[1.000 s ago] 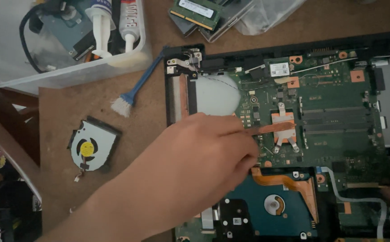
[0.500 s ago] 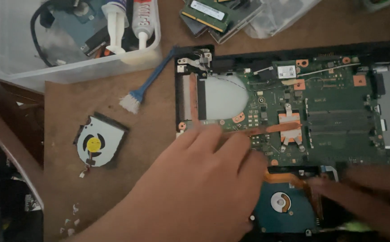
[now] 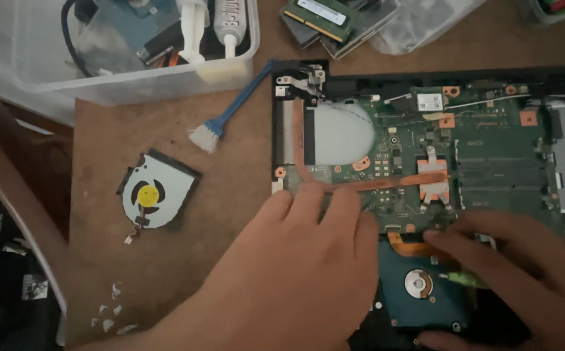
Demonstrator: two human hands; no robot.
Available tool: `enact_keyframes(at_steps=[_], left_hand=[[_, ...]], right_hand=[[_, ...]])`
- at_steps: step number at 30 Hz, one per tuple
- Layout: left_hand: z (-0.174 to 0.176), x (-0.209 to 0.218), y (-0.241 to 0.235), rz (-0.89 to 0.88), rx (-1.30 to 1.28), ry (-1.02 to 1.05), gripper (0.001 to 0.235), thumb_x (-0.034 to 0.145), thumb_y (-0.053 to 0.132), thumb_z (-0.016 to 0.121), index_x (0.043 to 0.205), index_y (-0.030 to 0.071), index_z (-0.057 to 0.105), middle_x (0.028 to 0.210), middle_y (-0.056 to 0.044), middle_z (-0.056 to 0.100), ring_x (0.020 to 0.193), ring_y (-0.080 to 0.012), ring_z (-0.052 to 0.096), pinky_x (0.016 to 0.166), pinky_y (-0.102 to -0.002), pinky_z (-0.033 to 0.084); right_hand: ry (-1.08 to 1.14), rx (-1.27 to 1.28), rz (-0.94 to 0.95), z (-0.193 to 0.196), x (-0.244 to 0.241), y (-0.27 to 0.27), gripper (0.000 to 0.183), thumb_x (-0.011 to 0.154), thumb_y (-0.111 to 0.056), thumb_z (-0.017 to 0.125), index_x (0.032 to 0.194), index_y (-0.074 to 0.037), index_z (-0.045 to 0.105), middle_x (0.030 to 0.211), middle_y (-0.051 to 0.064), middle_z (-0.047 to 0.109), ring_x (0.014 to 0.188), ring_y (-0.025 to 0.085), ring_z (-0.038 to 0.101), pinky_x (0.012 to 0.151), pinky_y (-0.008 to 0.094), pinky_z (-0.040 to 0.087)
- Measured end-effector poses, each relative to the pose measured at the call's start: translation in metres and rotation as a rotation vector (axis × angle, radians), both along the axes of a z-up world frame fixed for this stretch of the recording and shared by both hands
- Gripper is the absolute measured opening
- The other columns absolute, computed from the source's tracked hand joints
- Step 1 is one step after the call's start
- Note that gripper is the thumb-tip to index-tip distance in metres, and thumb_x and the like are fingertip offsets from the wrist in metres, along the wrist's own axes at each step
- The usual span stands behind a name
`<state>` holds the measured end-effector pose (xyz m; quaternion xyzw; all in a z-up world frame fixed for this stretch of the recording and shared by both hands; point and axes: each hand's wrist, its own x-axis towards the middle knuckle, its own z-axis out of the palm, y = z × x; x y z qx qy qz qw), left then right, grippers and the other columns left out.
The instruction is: The person cleans a laptop cooling fan with a cloth, then removes two RAM modules from the motherboard and sets them aside. They then unscrew and remove the hard drive from the laptop chassis.
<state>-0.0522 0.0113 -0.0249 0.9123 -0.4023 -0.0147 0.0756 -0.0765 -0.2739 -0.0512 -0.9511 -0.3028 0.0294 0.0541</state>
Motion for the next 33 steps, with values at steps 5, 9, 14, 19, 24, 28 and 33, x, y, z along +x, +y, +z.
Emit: enact_keyframes(at_steps=[5, 9, 14, 19, 24, 28, 33], left_hand=[[-0.001, -0.002, -0.007, 0.081, -0.012, -0.034, 0.026, 0.109, 0.029, 0.050, 0.097, 0.013, 0.066, 0.102, -0.017, 0.063, 0.087, -0.0398, 0.061, 0.060, -0.049, 0.049], [-0.010, -0.005, -0.009, 0.118, -0.013, -0.122, 0.027, 0.106, 0.037, 0.056, 0.109, 0.012, 0.067, 0.109, -0.017, 0.063, 0.098, -0.0410, 0.060, 0.069, -0.057, 0.053], [-0.010, -0.005, -0.010, 0.138, 0.011, -0.167, 0.029, 0.106, 0.038, 0.056, 0.113, 0.013, 0.068, 0.113, -0.017, 0.064, 0.099, -0.0397, 0.061, 0.068, -0.059, 0.055], [0.002, 0.012, -0.004, -0.020, 0.110, 0.123, 0.037, 0.099, 0.028, 0.053, 0.125, 0.002, 0.059, 0.117, -0.026, 0.060, 0.108, -0.0579, 0.058, 0.078, -0.065, 0.051], [0.066, 0.060, 0.020, -0.062, 0.236, 0.816, 0.060, 0.082, 0.047, 0.083, 0.129, 0.015, 0.061, 0.128, -0.005, 0.060, 0.114, -0.0252, 0.058, 0.092, -0.043, 0.049], [0.060, 0.071, 0.032, -0.023, 0.083, 0.962, 0.057, 0.081, 0.040, 0.081, 0.134, 0.024, 0.064, 0.126, 0.002, 0.067, 0.108, -0.0196, 0.069, 0.083, -0.037, 0.056], [0.054, 0.071, 0.035, -0.052, 0.009, 0.947, 0.051, 0.081, 0.041, 0.081, 0.126, 0.023, 0.065, 0.122, 0.002, 0.066, 0.102, -0.0191, 0.067, 0.078, -0.036, 0.053]], right_hand=[[0.002, 0.101, 0.003, 0.003, -0.001, 0.006, 0.098, 0.061, -0.076, 0.078, 0.146, -0.030, 0.058, 0.138, 0.002, 0.056, 0.114, 0.021, 0.066, 0.095, 0.044, 0.060], [0.046, 0.136, -0.014, 0.009, 0.001, 0.011, 0.095, 0.059, -0.074, 0.081, 0.141, -0.030, 0.061, 0.139, -0.002, 0.057, 0.105, 0.016, 0.072, 0.095, 0.041, 0.059], [0.003, 0.019, 0.070, 0.000, 0.006, -0.004, 0.113, 0.055, -0.089, 0.079, 0.150, -0.034, 0.052, 0.144, -0.004, 0.053, 0.108, 0.016, 0.069, 0.089, 0.042, 0.060], [0.023, 0.185, 0.003, 0.007, 0.006, 0.003, 0.083, 0.060, -0.065, 0.083, 0.134, -0.033, 0.066, 0.130, -0.001, 0.067, 0.094, 0.014, 0.077, 0.077, 0.034, 0.064], [0.093, 0.095, -0.087, -0.001, 0.016, -0.028, 0.070, 0.072, -0.053, 0.066, 0.141, -0.038, 0.062, 0.121, -0.004, 0.069, 0.096, 0.015, 0.073, 0.083, 0.036, 0.057], [0.241, -0.222, -0.290, 0.000, 0.032, -0.028, 0.060, 0.086, -0.056, 0.046, 0.146, -0.061, 0.050, 0.069, -0.015, 0.085, 0.068, 0.012, 0.084, 0.073, 0.033, 0.063], [0.056, -0.047, -0.129, 0.011, 0.033, -0.015, 0.030, 0.083, -0.050, 0.062, 0.108, -0.039, 0.073, 0.099, -0.011, 0.080, 0.088, 0.021, 0.077, 0.083, 0.042, 0.058]])
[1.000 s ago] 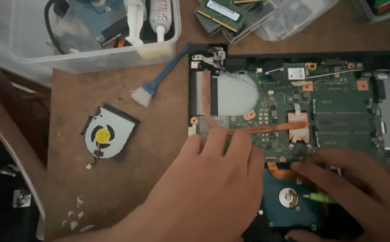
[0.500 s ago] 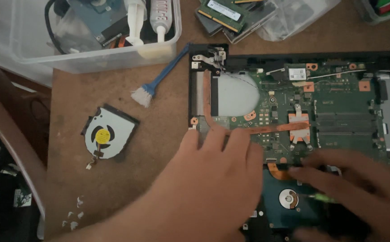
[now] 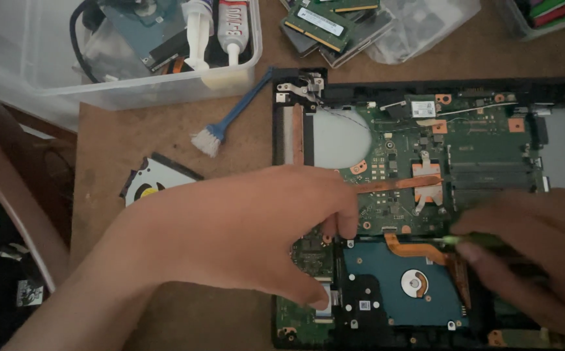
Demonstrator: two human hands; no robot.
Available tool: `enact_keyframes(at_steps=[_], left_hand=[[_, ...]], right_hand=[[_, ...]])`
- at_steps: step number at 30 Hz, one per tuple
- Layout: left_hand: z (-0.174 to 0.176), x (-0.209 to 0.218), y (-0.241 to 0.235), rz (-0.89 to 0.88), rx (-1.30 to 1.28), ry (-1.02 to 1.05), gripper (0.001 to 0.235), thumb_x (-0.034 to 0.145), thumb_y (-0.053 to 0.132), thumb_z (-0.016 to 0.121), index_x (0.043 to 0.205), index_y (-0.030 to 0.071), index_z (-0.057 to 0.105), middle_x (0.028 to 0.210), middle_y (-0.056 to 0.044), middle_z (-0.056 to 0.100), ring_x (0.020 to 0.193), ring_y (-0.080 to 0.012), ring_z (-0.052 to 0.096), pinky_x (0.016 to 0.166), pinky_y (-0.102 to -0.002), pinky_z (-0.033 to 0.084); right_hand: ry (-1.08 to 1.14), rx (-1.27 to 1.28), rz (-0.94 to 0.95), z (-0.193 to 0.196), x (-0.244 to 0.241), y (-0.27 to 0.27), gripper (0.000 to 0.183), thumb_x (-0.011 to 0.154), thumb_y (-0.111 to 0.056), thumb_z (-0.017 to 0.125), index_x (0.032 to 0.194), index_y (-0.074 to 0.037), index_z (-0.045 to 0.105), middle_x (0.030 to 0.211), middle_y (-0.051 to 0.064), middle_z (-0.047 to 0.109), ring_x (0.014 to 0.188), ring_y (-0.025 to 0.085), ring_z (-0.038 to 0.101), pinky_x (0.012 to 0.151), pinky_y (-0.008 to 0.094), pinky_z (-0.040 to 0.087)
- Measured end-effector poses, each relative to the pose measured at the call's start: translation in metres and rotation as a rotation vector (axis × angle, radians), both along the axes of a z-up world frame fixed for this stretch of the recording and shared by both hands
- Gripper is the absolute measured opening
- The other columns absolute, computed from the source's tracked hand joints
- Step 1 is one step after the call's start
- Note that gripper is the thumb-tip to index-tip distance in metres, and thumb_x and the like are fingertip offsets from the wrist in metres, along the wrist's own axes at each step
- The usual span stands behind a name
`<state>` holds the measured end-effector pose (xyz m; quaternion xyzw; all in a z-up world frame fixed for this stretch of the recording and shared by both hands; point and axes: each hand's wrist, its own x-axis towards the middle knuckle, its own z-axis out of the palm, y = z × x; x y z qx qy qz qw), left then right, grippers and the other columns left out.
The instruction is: The person cleans a laptop cooling fan with a cloth, then removes two RAM modules from the motherboard and sets them aside. They then unscrew and remove the hard drive from the laptop chassis.
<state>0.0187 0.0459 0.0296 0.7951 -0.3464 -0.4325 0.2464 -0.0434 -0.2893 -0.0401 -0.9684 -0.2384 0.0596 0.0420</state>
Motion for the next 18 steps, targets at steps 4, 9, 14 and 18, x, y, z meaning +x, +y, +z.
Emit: enact_keyframes(at_steps=[4, 9, 14, 18], left_hand=[[0.007, 0.001, -0.002, -0.002, 0.052, 0.036, 0.052, 0.081, 0.039, 0.080, 0.128, 0.025, 0.064, 0.120, 0.004, 0.064, 0.097, -0.0184, 0.066, 0.075, -0.034, 0.051], [0.008, -0.001, -0.004, -0.013, 0.089, 0.006, 0.050, 0.079, 0.038, 0.081, 0.124, 0.025, 0.064, 0.113, 0.004, 0.063, 0.093, -0.0175, 0.063, 0.071, -0.035, 0.048], [0.002, 0.004, -0.002, -0.006, 0.017, 0.023, 0.049, 0.081, 0.040, 0.080, 0.125, 0.024, 0.067, 0.120, 0.004, 0.067, 0.102, -0.0168, 0.069, 0.078, -0.034, 0.054], [0.016, 0.004, -0.012, 0.063, 0.177, 0.011, 0.034, 0.085, 0.037, 0.082, 0.113, 0.024, 0.067, 0.113, 0.007, 0.067, 0.094, -0.0146, 0.065, 0.075, -0.033, 0.053]], right_hand=[[0.016, 0.061, 0.180, 0.010, 0.011, 0.010, 0.027, 0.087, -0.046, 0.062, 0.108, -0.033, 0.074, 0.101, -0.006, 0.077, 0.080, 0.022, 0.077, 0.069, 0.044, 0.061], [0.003, 0.062, 0.157, 0.004, 0.010, 0.009, 0.033, 0.087, -0.049, 0.060, 0.113, -0.036, 0.075, 0.107, -0.009, 0.077, 0.091, 0.021, 0.076, 0.080, 0.044, 0.060], [0.061, 0.163, 0.101, 0.006, 0.012, 0.014, 0.029, 0.085, -0.046, 0.064, 0.107, -0.032, 0.077, 0.100, -0.011, 0.080, 0.087, 0.018, 0.079, 0.076, 0.040, 0.061], [0.104, 0.175, 0.086, 0.005, 0.015, 0.014, 0.027, 0.086, -0.046, 0.064, 0.104, -0.033, 0.079, 0.096, -0.011, 0.081, 0.083, 0.015, 0.080, 0.072, 0.037, 0.062]])
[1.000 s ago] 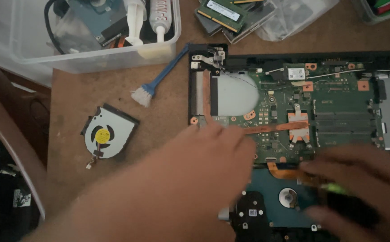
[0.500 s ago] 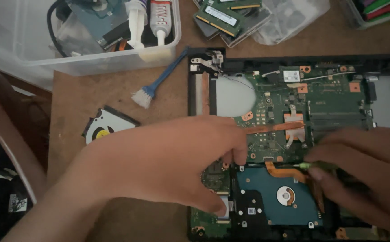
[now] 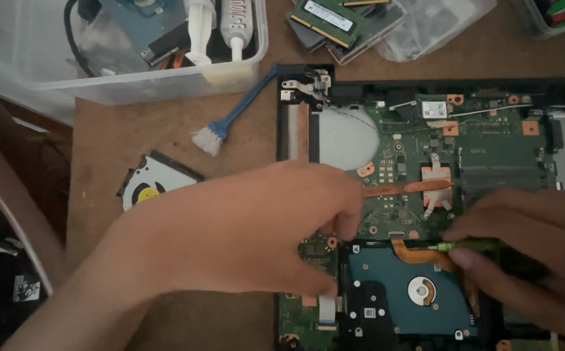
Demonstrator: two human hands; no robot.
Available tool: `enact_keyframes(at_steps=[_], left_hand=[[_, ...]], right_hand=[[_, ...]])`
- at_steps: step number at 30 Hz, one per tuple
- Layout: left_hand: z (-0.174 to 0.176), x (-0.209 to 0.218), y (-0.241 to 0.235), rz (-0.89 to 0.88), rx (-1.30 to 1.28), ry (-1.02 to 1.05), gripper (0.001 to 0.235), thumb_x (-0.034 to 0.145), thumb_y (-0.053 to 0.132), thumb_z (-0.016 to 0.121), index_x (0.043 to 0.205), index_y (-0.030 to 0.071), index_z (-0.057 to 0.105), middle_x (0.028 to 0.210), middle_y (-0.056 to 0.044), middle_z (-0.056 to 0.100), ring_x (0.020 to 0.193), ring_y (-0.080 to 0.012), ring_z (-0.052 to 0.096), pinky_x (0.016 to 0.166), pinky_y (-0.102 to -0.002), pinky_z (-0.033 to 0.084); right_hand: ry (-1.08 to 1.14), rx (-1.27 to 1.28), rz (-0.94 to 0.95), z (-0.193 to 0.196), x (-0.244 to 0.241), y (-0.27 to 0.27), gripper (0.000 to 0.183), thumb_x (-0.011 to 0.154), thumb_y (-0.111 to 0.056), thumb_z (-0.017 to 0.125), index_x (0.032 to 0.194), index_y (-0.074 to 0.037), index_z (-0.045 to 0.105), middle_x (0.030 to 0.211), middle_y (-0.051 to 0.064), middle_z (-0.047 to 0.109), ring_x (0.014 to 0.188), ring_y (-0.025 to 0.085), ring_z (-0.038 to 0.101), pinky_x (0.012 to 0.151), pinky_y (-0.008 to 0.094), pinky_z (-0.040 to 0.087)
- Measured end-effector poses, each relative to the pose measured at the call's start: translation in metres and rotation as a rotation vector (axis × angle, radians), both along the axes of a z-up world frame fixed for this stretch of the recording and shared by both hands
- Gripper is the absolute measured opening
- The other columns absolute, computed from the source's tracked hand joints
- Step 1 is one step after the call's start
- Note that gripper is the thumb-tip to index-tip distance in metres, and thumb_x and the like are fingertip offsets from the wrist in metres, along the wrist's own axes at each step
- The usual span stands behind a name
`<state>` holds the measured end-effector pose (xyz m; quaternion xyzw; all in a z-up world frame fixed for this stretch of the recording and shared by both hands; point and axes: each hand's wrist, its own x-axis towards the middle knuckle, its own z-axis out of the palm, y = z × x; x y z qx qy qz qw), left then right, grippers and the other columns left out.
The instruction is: The person cleans a laptop cooling fan with a cloth, then removes two RAM modules from the motherboard and sets them aside. They then unscrew and remove the hard drive from the laptop chassis.
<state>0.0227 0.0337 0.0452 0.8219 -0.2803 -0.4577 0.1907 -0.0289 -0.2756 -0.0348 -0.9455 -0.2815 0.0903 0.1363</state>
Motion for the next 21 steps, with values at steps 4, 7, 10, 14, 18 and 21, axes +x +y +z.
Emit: enact_keyframes(at_steps=[4, 7, 10, 14, 18, 21], left_hand=[[0.014, 0.002, -0.011, 0.052, 0.184, -0.032, 0.026, 0.097, 0.036, 0.081, 0.098, 0.023, 0.058, 0.095, 0.005, 0.057, 0.080, -0.0147, 0.052, 0.069, -0.031, 0.043], [0.009, 0.003, -0.005, 0.127, 0.162, -0.180, 0.041, 0.096, 0.044, 0.087, 0.094, 0.024, 0.051, 0.093, 0.007, 0.052, 0.077, -0.0147, 0.044, 0.068, -0.030, 0.036], [-0.016, 0.003, 0.004, 0.072, -0.040, -0.399, 0.050, 0.086, 0.051, 0.094, 0.091, 0.024, 0.052, 0.100, 0.006, 0.057, 0.091, -0.0167, 0.057, 0.071, -0.035, 0.046], [-0.027, 0.003, -0.001, -0.042, -0.065, -0.452, 0.046, 0.086, 0.052, 0.092, 0.093, 0.022, 0.058, 0.100, 0.003, 0.059, 0.090, -0.0197, 0.057, 0.075, -0.036, 0.045], [-0.041, 0.000, 0.004, -0.082, -0.212, -0.524, 0.044, 0.090, 0.052, 0.087, 0.095, 0.020, 0.058, 0.094, -0.002, 0.056, 0.089, -0.0245, 0.052, 0.096, -0.044, 0.040], [-0.040, 0.000, 0.004, -0.083, -0.230, -0.537, 0.045, 0.090, 0.055, 0.085, 0.095, 0.019, 0.059, 0.093, -0.002, 0.057, 0.089, -0.0245, 0.052, 0.092, -0.043, 0.041]], right_hand=[[0.043, 0.017, 0.005, -0.005, 0.001, -0.003, 0.032, 0.084, -0.046, 0.067, 0.112, -0.035, 0.078, 0.106, -0.011, 0.078, 0.091, 0.016, 0.079, 0.079, 0.040, 0.063], [-0.008, 0.053, 0.016, -0.006, 0.000, 0.002, 0.026, 0.083, -0.039, 0.070, 0.106, -0.030, 0.077, 0.100, -0.007, 0.077, 0.082, 0.014, 0.079, 0.070, 0.034, 0.062], [-0.010, 0.067, -0.004, -0.007, -0.002, 0.001, 0.026, 0.083, -0.039, 0.069, 0.105, -0.029, 0.078, 0.101, -0.008, 0.078, 0.086, 0.013, 0.079, 0.073, 0.033, 0.062], [0.024, 0.135, -0.030, 0.001, -0.004, 0.006, 0.022, 0.084, -0.034, 0.068, 0.102, -0.027, 0.078, 0.097, -0.007, 0.078, 0.083, 0.011, 0.080, 0.076, 0.030, 0.060], [0.013, 0.086, -0.035, -0.008, -0.005, -0.004, 0.029, 0.080, -0.041, 0.070, 0.107, -0.031, 0.078, 0.101, -0.007, 0.077, 0.085, 0.014, 0.080, 0.075, 0.034, 0.061], [0.022, 0.124, -0.017, -0.012, -0.003, -0.011, 0.032, 0.076, -0.041, 0.073, 0.106, -0.031, 0.077, 0.100, -0.006, 0.078, 0.085, 0.013, 0.080, 0.077, 0.031, 0.062]])
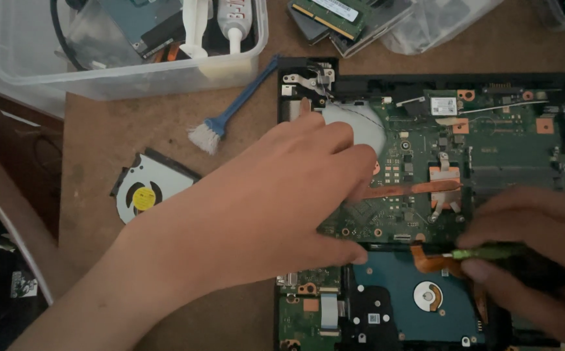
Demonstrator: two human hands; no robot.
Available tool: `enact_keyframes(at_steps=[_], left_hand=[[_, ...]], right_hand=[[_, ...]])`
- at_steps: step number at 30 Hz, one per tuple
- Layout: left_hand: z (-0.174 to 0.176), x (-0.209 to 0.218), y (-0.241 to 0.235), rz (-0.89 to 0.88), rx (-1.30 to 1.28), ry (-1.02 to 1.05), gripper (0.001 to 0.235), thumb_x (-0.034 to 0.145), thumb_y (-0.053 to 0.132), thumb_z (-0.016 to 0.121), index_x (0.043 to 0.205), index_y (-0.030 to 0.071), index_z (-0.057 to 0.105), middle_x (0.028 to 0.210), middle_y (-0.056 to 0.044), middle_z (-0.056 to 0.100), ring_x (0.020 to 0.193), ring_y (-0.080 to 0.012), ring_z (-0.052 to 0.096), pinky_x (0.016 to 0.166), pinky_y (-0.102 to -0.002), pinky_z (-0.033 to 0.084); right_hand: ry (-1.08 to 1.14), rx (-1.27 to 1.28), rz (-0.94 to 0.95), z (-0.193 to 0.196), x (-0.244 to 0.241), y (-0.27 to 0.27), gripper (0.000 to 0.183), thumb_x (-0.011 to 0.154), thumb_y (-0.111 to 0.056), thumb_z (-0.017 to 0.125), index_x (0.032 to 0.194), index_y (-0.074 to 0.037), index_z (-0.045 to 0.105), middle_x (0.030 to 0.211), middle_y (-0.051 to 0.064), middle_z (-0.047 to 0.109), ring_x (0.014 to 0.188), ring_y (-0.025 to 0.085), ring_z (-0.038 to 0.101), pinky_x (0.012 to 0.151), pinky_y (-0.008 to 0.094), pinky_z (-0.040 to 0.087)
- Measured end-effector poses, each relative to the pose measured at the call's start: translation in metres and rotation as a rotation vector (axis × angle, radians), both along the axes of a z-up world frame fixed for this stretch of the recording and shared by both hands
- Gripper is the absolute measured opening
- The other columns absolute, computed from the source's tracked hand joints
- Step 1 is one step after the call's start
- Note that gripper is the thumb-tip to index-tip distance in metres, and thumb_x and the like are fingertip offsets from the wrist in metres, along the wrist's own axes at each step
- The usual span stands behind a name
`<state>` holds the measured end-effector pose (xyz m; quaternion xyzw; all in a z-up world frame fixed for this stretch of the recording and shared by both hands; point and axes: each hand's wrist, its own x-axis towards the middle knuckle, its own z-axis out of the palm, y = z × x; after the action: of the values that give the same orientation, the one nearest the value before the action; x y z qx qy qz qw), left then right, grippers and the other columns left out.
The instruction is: The person cleans a laptop cooling fan with a cloth, then removes two RAM modules from the motherboard and sets them aside. They then unscrew and remove the hard drive from the laptop chassis.
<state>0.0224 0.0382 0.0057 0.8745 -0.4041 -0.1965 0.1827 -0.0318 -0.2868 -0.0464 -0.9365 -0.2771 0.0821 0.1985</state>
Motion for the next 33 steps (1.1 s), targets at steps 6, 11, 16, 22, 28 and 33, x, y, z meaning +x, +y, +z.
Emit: enact_keyframes(at_steps=[6, 11, 16, 22, 28, 33], left_hand=[[-0.001, 0.000, 0.001, -0.011, -0.008, 0.030, 0.041, 0.090, 0.054, 0.085, 0.097, 0.020, 0.062, 0.096, -0.002, 0.057, 0.091, -0.0244, 0.051, 0.093, -0.042, 0.040], [0.003, 0.001, 0.000, 0.005, 0.021, 0.082, 0.040, 0.091, 0.056, 0.082, 0.101, 0.022, 0.062, 0.098, 0.000, 0.057, 0.093, -0.0225, 0.050, 0.081, -0.038, 0.042], [0.009, 0.001, -0.005, 0.047, 0.123, 0.172, 0.040, 0.091, 0.057, 0.083, 0.102, 0.024, 0.062, 0.102, 0.002, 0.056, 0.098, -0.0203, 0.049, 0.087, -0.035, 0.041], [0.005, 0.000, -0.008, 0.070, 0.090, 0.144, 0.042, 0.086, 0.060, 0.085, 0.098, 0.025, 0.066, 0.100, 0.003, 0.060, 0.096, -0.0202, 0.055, 0.098, -0.038, 0.040], [0.010, -0.004, -0.013, 0.141, 0.135, 0.145, 0.042, 0.084, 0.059, 0.089, 0.096, 0.027, 0.064, 0.095, 0.006, 0.058, 0.097, -0.0169, 0.051, 0.085, -0.032, 0.041], [0.012, -0.005, -0.015, 0.148, 0.164, 0.141, 0.042, 0.085, 0.060, 0.089, 0.095, 0.028, 0.064, 0.092, 0.006, 0.056, 0.093, -0.0163, 0.049, 0.082, -0.031, 0.040]], right_hand=[[0.086, 0.071, -0.158, 0.001, -0.007, 0.002, 0.029, 0.076, -0.039, 0.074, 0.101, -0.027, 0.082, 0.095, -0.003, 0.080, 0.083, 0.017, 0.083, 0.075, 0.037, 0.065], [0.053, -0.028, -0.104, 0.014, 0.001, 0.006, 0.029, 0.077, -0.045, 0.074, 0.102, -0.033, 0.081, 0.091, -0.009, 0.084, 0.075, 0.012, 0.087, 0.069, 0.032, 0.066], [0.193, -0.335, -0.054, -0.005, -0.002, -0.017, 0.047, 0.083, -0.063, 0.065, 0.128, -0.052, 0.065, 0.120, -0.018, 0.071, 0.109, 0.019, 0.072, 0.091, 0.046, 0.069], [-0.101, -0.217, -0.178, 0.017, -0.012, 0.001, 0.043, 0.074, -0.062, 0.076, 0.102, -0.030, 0.074, 0.087, -0.008, 0.076, 0.076, 0.023, 0.075, 0.061, 0.043, 0.055], [-0.057, -0.219, -0.046, 0.015, -0.024, -0.001, 0.062, 0.065, -0.081, 0.083, 0.115, -0.046, 0.069, 0.086, -0.015, 0.071, 0.051, 0.019, 0.069, 0.043, 0.039, 0.049], [-0.118, -0.214, 0.027, 0.014, -0.024, 0.000, 0.063, 0.076, -0.073, 0.073, 0.129, -0.040, 0.066, 0.111, -0.005, 0.064, 0.064, 0.020, 0.072, 0.048, 0.042, 0.058]])
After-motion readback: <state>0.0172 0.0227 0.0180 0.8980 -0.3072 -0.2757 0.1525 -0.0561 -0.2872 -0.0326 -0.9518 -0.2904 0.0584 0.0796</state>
